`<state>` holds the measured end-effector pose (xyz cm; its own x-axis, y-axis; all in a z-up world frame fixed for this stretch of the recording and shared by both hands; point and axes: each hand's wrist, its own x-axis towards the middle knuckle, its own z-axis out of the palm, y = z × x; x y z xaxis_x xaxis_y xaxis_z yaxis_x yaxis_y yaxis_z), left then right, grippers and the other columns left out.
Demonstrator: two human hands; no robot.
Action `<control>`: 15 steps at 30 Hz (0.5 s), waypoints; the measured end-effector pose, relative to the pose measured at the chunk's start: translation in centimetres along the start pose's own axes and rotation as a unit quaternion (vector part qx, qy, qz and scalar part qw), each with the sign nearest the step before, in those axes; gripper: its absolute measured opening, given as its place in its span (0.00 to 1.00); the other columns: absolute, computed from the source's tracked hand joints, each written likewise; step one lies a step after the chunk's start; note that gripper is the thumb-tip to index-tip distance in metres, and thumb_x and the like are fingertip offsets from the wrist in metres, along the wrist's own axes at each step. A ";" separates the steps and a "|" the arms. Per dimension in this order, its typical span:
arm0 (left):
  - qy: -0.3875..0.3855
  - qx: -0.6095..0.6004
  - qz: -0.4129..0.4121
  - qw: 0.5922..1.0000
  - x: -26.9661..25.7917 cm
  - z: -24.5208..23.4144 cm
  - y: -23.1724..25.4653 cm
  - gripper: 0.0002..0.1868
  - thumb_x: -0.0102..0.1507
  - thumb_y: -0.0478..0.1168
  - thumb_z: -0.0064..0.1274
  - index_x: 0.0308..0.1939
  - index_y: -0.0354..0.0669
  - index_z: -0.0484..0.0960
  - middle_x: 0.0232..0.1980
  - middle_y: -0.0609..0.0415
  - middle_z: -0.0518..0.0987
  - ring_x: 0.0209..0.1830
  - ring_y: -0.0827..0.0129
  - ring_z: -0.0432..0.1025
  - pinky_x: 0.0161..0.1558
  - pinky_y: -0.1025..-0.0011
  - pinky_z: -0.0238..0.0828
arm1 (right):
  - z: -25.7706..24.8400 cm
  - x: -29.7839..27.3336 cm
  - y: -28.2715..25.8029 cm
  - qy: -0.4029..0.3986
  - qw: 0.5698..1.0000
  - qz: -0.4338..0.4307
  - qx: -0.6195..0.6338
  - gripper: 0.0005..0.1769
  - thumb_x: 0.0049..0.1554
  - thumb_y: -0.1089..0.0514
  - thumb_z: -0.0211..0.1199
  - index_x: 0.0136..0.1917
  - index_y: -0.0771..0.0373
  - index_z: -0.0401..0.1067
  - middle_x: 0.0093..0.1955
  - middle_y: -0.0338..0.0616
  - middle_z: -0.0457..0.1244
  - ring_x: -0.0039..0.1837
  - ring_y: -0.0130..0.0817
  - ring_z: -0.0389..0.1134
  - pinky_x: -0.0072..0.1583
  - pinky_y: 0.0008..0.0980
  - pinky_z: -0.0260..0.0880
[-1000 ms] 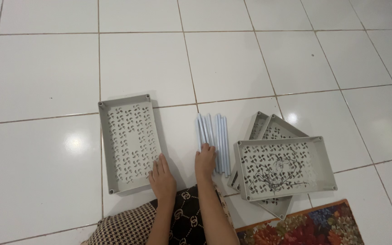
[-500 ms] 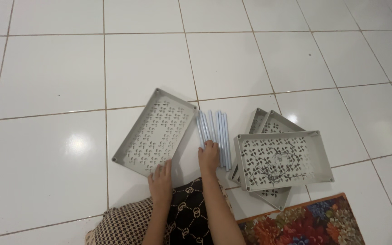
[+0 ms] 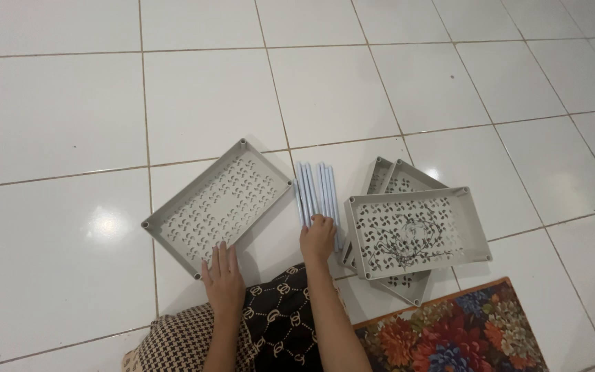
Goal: The person assembles a small shelving unit by inserting plastic rods into the corners of perforated trays. They repeatedly insert and remove rods, stack trays, and arrange components on the floor.
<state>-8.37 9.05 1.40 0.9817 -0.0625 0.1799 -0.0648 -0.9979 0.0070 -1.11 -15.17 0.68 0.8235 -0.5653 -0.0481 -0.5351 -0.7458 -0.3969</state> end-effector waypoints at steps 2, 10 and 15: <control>-0.014 -0.013 0.000 1.000 -0.3 0.4 -0.2 0.27 0.69 0.33 0.49 0.73 0.46 0.79 0.86 0.53 0.69 0.87 0.63 0.61 0.87 0.50 0.49 | 0.2 0.0 0.1 -0.022 1.000 -0.004 -0.016 0.22 0.60 0.54 0.75 0.65 0.56 0.75 0.69 0.46 0.62 0.72 0.53 0.64 0.68 0.48 0.73; -0.011 0.015 -0.073 0.997 -1.1 2.6 -0.7 0.21 0.72 0.37 0.48 0.68 0.43 0.85 0.83 0.57 0.72 0.87 0.64 0.63 0.88 0.48 0.50 | -2.0 -0.8 -1.1 0.062 0.991 -0.113 0.047 0.16 0.65 0.56 0.72 0.65 0.55 0.78 0.70 0.43 0.63 0.73 0.49 0.66 0.71 0.46 0.73; 0.006 -0.014 -0.034 0.999 -0.9 2.0 -0.1 0.19 0.66 0.39 0.53 0.60 0.44 0.86 0.85 0.52 0.71 0.85 0.60 0.64 0.84 0.46 0.52 | -6.2 -1.6 -0.1 0.242 0.951 -0.160 -0.107 0.26 0.57 0.51 0.72 0.67 0.59 0.77 0.71 0.54 0.63 0.72 0.54 0.65 0.71 0.55 0.69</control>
<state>-8.86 9.17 -0.69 0.9818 0.0051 0.1901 -0.0040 -0.9989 0.0474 -3.60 -16.40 6.51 0.7957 -0.3541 0.4914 -0.3394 -0.9326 -0.1224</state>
